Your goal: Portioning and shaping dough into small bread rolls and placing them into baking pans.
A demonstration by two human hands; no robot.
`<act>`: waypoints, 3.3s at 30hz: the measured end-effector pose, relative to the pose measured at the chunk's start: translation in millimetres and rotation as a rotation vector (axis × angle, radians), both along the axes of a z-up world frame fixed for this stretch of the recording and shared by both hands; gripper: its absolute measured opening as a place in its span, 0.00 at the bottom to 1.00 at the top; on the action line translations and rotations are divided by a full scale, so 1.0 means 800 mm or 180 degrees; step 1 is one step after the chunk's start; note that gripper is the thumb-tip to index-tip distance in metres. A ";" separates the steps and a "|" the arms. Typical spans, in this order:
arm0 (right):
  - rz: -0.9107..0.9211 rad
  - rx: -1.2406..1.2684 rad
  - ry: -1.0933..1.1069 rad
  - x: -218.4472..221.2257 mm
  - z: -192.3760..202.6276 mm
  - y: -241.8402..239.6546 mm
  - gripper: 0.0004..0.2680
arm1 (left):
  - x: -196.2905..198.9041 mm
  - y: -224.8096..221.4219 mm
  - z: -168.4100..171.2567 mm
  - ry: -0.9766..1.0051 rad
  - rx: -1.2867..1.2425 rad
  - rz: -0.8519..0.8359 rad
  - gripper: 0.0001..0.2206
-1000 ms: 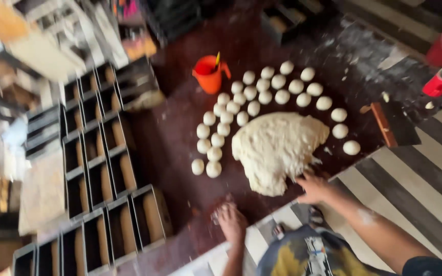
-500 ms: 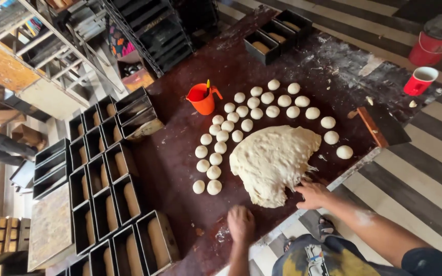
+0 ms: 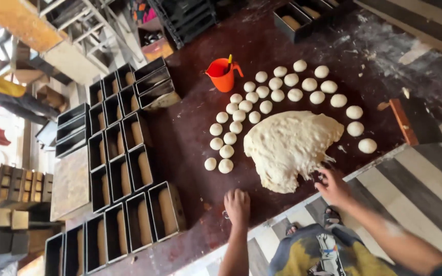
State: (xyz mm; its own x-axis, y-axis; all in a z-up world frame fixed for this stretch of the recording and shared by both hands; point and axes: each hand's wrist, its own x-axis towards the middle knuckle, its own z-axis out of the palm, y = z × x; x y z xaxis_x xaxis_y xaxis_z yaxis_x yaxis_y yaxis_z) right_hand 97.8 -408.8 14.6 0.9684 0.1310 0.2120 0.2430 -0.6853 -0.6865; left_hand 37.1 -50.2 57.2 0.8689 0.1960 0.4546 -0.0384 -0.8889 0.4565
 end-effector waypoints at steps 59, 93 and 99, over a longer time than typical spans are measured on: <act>0.0791 0.1229 0.1542 0.028 0.018 0.068 0.31 | -0.121 0.018 0.034 -0.0153 0.0199 0.1204 0.13; 0.0470 0.0363 0.0450 -0.052 0.064 0.032 0.09 | -0.048 0.061 0.030 0.0610 -0.0528 -0.0155 0.30; 0.0933 0.0582 0.0737 -0.042 0.098 0.056 0.09 | -0.010 0.111 -0.014 0.1160 -0.0530 -0.0489 0.16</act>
State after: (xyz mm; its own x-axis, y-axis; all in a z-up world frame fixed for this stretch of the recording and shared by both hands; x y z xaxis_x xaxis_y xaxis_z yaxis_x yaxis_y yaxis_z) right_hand 64.2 -364.3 92.9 0.9205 0.3888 0.0383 0.2347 -0.4718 -0.8499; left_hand 29.3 38.7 46.4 0.9916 0.0965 0.0857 0.0257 -0.7985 0.6015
